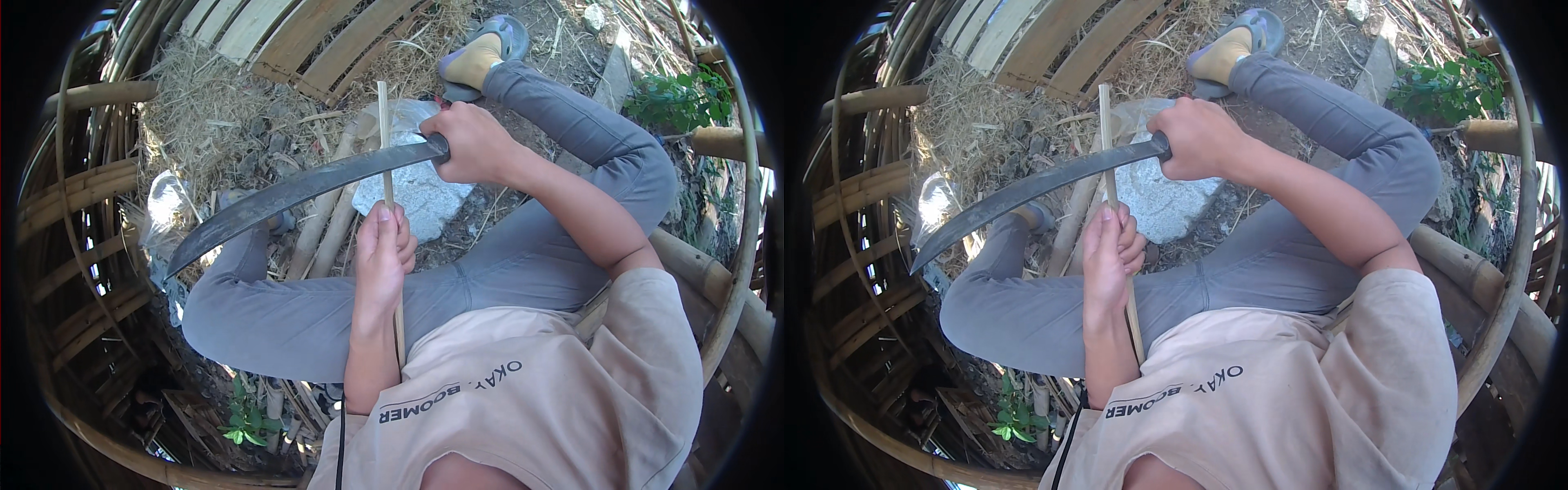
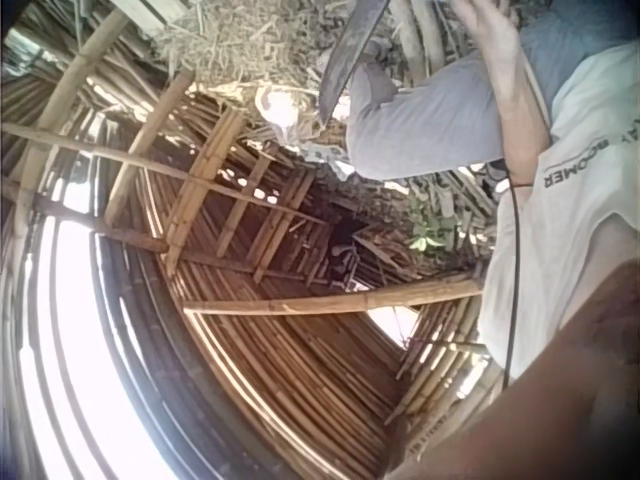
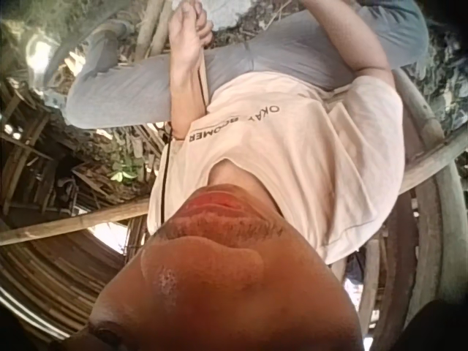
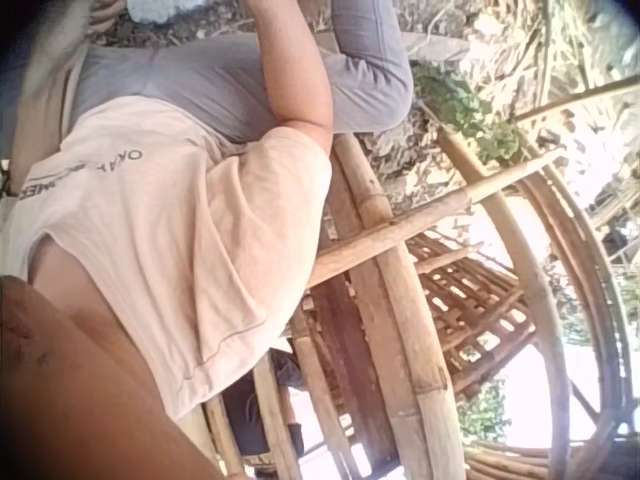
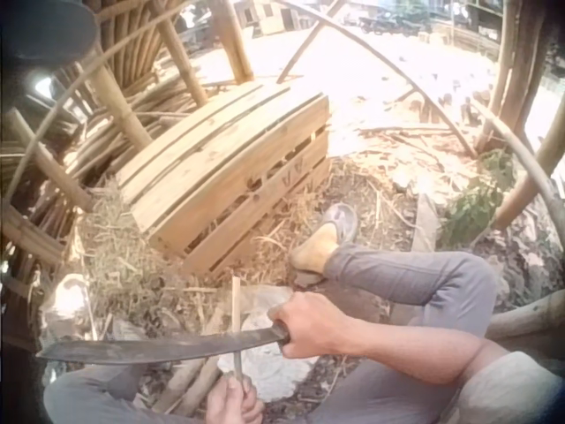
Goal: The person whittles a bamboo stick with a sickle, sets it aside, and scrapes another bamboo stick with the sickle.
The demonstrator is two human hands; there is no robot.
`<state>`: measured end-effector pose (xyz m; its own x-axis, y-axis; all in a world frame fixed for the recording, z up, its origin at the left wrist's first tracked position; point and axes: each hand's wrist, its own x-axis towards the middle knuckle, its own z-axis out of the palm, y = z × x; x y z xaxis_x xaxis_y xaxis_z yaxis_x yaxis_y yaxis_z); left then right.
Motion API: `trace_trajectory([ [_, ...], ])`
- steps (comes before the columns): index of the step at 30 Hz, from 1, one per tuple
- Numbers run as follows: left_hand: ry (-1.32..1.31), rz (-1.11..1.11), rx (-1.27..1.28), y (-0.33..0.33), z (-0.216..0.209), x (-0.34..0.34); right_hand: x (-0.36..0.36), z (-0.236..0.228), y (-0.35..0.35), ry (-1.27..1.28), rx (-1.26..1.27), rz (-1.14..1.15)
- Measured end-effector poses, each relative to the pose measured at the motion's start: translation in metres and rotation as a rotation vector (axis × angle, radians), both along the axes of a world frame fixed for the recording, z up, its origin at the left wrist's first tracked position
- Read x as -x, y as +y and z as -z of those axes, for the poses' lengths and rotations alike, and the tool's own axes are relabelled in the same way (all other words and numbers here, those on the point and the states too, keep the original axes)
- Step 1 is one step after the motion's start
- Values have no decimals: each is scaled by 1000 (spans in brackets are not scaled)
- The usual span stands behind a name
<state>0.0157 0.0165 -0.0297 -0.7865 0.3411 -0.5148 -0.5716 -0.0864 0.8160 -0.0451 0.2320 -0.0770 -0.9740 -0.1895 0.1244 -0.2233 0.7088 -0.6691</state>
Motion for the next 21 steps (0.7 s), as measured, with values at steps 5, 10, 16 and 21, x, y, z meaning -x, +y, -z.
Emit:
trace_trajectory([
  [5,127,30,194,6,3,-8,4,2,0,-55,-53,17],
  [10,203,27,268,10,3,-9,9,6,5,-1,-76,35],
  [16,222,3,317,8,-1,-9,26,21,28,-10,-98,97],
  [21,237,133,191,20,-9,-22,50,28,76,-41,-189,453],
])
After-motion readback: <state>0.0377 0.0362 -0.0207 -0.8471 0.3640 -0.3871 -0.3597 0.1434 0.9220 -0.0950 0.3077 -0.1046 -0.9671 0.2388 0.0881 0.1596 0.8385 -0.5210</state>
